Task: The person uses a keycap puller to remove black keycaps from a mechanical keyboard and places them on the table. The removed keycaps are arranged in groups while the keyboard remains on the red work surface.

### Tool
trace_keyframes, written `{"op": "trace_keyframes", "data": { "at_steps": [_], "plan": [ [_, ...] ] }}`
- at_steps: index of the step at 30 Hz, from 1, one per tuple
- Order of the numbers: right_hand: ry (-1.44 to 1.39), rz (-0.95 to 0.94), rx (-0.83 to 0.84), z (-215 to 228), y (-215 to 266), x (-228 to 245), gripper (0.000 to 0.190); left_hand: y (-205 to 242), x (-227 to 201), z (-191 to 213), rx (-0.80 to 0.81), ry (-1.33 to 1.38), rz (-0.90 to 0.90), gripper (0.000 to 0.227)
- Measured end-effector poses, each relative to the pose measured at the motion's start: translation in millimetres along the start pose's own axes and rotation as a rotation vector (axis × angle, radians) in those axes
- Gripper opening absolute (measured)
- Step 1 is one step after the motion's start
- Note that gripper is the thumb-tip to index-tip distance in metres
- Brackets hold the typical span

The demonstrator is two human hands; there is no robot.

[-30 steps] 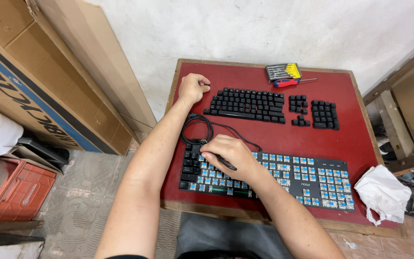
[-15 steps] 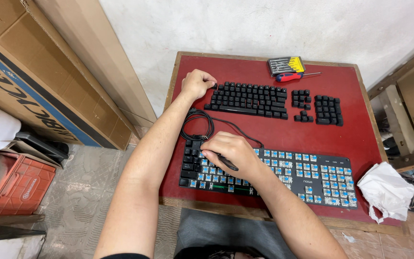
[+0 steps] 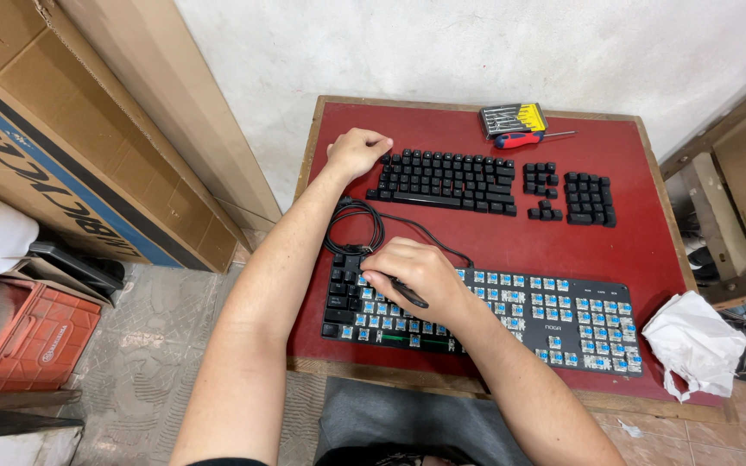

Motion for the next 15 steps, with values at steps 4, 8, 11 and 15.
{"op": "trace_keyframes", "data": {
  "at_steps": [4, 8, 11, 15],
  "plan": [
    [-0.002, 0.008, -0.005, -1, 2, -2, 0.018, 4, -2, 0, 0.014, 0.015, 0.041, 0.056],
    [0.007, 0.014, -0.012, 0, 2, -3, 0.019, 5, -2, 1, 0.016, 0.007, 0.051, 0.060],
    [-0.010, -0.002, -0.018, -1, 4, -14, 0.022, 3, 2, 0, 0.006, 0.016, 0.054, 0.067],
    [-0.165, -0.151, -0.175, 16, 12, -52, 0.023, -2, 22, 0, -0.075, 0.180, 0.042, 0.069]
  ]
}}
Point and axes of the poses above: each hand's wrist, its own y-axis away from the middle knuckle, its own z-axis out of the back of the hand, x = y × z, the point moved 9 cm from there along -y, towards the middle knuckle, and after that the axes turned 12 degrees about -z, right-handed, at the moved point
